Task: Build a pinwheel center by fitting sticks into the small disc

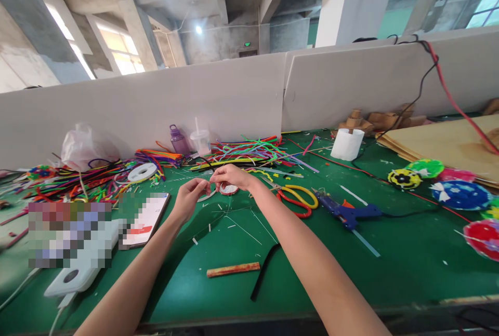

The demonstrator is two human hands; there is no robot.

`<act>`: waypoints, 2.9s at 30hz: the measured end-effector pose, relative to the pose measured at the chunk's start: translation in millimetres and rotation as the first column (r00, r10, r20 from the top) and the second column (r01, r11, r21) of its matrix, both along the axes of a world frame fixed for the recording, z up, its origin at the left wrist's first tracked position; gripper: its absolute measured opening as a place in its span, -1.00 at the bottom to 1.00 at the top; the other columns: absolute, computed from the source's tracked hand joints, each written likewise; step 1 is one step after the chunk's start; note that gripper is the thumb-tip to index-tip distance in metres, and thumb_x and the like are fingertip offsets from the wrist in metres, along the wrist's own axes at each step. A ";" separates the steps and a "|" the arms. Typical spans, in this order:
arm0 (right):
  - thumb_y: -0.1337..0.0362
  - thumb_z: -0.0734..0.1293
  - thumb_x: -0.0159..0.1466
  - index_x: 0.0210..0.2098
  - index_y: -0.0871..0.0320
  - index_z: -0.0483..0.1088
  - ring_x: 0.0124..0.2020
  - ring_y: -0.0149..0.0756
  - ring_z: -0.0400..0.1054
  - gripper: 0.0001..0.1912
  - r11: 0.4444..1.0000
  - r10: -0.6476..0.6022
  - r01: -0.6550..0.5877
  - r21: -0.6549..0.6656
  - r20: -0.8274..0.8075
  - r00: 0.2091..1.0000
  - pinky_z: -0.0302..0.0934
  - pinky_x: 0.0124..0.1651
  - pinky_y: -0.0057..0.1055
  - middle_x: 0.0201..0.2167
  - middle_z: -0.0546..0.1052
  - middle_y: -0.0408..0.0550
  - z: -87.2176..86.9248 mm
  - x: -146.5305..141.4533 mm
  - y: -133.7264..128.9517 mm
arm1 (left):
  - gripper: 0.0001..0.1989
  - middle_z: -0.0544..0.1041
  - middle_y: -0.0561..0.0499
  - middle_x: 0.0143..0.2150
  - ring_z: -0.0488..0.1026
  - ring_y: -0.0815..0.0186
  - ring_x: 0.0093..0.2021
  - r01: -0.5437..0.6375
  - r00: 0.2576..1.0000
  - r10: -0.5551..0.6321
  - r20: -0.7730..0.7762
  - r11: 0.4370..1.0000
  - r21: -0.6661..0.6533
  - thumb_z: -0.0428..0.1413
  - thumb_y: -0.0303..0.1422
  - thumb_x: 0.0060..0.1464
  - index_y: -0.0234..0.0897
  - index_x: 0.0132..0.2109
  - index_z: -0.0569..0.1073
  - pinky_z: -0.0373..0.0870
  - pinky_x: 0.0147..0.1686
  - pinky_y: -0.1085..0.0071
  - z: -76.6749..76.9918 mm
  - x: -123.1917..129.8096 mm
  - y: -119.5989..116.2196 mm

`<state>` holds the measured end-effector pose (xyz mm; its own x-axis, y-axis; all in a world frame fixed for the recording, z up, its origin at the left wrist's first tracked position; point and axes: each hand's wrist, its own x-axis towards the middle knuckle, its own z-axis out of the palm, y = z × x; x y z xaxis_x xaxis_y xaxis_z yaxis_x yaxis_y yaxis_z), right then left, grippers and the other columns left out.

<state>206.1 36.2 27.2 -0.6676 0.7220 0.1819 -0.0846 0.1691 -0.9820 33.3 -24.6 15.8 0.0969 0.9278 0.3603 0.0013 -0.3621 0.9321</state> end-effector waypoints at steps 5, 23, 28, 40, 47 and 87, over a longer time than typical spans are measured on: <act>0.23 0.40 0.08 -0.43 0.27 0.40 -0.57 -0.44 0.35 -0.80 0.997 -0.067 0.066 -0.042 -0.017 0.998 0.17 -0.49 -0.53 -0.62 0.44 -0.15 6.5 -3.4 -7.7 | -0.73 0.47 0.04 -0.49 0.41 0.36 -0.45 -0.071 0.997 0.072 -0.015 0.996 0.050 0.18 -0.17 -0.03 -0.33 -0.38 0.49 0.39 -0.39 0.42 0.5 1.0 -0.2; 0.35 0.27 0.20 -0.53 0.22 0.30 -0.58 -0.44 0.35 -0.82 0.985 -0.160 0.170 -0.030 0.213 0.964 0.20 -0.56 -0.55 -0.62 0.43 -0.14 11.0 -13.0 -15.7 | -0.83 0.56 0.02 -0.40 0.51 0.31 -0.42 -0.111 0.940 0.189 -0.285 0.957 0.266 0.06 -0.23 0.11 -0.23 -0.28 0.45 0.45 -0.40 0.41 -4.5 2.1 -3.6; 0.34 0.29 0.17 -0.53 0.21 0.30 -0.58 -0.45 0.35 -0.84 0.987 -0.158 0.163 -0.001 0.238 0.958 0.20 -0.56 -0.57 -0.63 0.43 -0.15 9.9 -12.2 -14.9 | -0.83 0.53 0.06 -0.45 0.49 0.34 -0.46 -0.093 0.950 0.159 -0.270 0.966 0.242 0.03 -0.22 0.13 -0.21 -0.27 0.41 0.41 -0.42 0.44 -6.7 2.8 -2.7; 0.39 0.29 0.15 -0.54 0.21 0.29 -0.66 -0.50 0.24 -0.86 0.975 -0.196 0.213 -0.071 0.188 0.962 0.11 -0.59 -0.56 -0.68 0.32 -0.23 14.2 -14.7 -19.7 | -0.83 0.51 0.06 -0.44 0.43 0.36 -0.50 -0.032 0.912 0.147 -0.382 0.956 0.292 0.01 -0.23 0.13 -0.20 -0.28 0.42 0.37 -0.43 0.46 -6.0 -2.2 0.2; 0.42 0.27 0.16 -0.54 0.23 0.32 -0.64 -0.52 0.21 -0.86 0.967 -0.238 0.246 -0.070 0.105 0.966 0.12 -0.56 -0.57 -0.67 0.31 -0.23 13.1 -17.2 -17.8 | -0.84 0.51 0.05 -0.41 0.49 0.32 -0.44 -0.047 0.953 0.105 -0.283 0.978 0.202 -0.01 -0.21 0.13 -0.20 -0.25 0.34 0.42 -0.47 0.43 -4.0 4.1 -1.9; 0.44 0.30 0.09 -0.49 0.19 0.29 -0.62 -0.43 0.36 -0.92 0.979 -0.197 0.193 0.059 0.081 0.977 0.16 -0.65 -0.58 -0.65 0.39 -0.21 4.8 -19.0 -14.6 | -0.89 0.42 0.12 -0.56 0.39 0.38 -0.54 -0.111 0.926 0.194 -0.325 0.960 0.257 0.09 -0.33 0.03 -0.22 -0.40 0.32 0.31 -0.48 0.46 -10.8 0.3 1.5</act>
